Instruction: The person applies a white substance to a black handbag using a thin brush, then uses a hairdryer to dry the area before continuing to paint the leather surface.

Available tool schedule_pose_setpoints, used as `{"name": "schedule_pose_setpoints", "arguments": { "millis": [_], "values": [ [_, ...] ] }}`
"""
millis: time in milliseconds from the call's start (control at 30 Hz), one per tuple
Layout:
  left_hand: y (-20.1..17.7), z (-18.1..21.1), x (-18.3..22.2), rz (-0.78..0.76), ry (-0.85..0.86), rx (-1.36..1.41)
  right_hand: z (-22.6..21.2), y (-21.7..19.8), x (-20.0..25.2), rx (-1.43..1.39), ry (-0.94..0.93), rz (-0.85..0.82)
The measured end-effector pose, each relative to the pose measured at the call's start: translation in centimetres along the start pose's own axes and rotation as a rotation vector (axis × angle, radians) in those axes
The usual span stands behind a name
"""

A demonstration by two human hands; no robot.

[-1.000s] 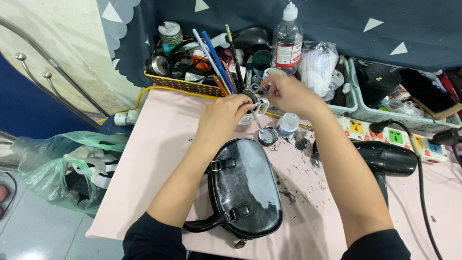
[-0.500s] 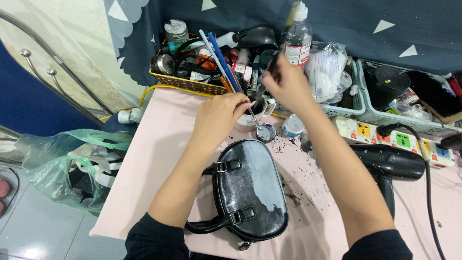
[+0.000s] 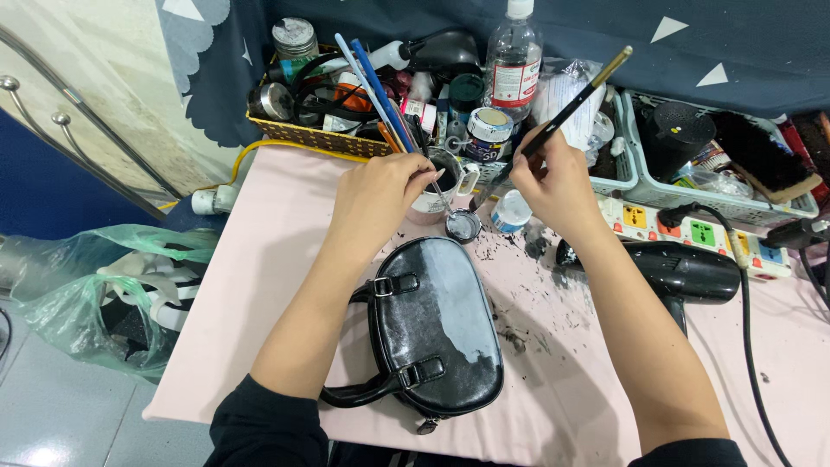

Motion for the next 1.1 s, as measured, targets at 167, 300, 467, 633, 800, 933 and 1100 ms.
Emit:
{"name": "schedule_pose_setpoints", "arguments": {
  "millis": [167,300,467,633,800,933,1100],
  "values": [
    [0.0,0.0,0.0,0.003,0.006,0.008,0.3,-0.4,0.0,-0.034,0.025,0.004],
    [0.1,-0.1,-0.1,0.013,0.019,0.015,0.1,-0.8,-0.9,-0.008,-0.063,0.135],
    [0.3,0.1,0.0,-0.004,0.016,0.034,0.1,1.6,-2.7,-0.141,-0.014,0.146],
    [0.7,0.4,0.1,-0.01,0.024,0.005,-0.5,6.5,-4.7,0.156,-0.125,-0.126],
    [1.0,0.7,0.3,0.037,0.037,0.017,-1.8,6.1,-4.4,0.075,-0.178,-0.236],
    [1.8,1.9,0.6,0.08,-0.074,0.027,-2.1,1.9,-2.1,0.194,-0.045,-0.499],
    [3.0,4.2,1.9,-0.006,-0.103,0.113,-1.8,1.6,3.0,0.039,-0.154,-0.348]
  ]
}}
Point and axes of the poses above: each hand's wrist, its own x-axis away from the middle knuckle, its own y-axis out of the palm, z = x × y, the point moved 1 cm from there along -x, towards the middle knuckle, and after that the axes turned 10 degrees about z, right-handed, at the moved point
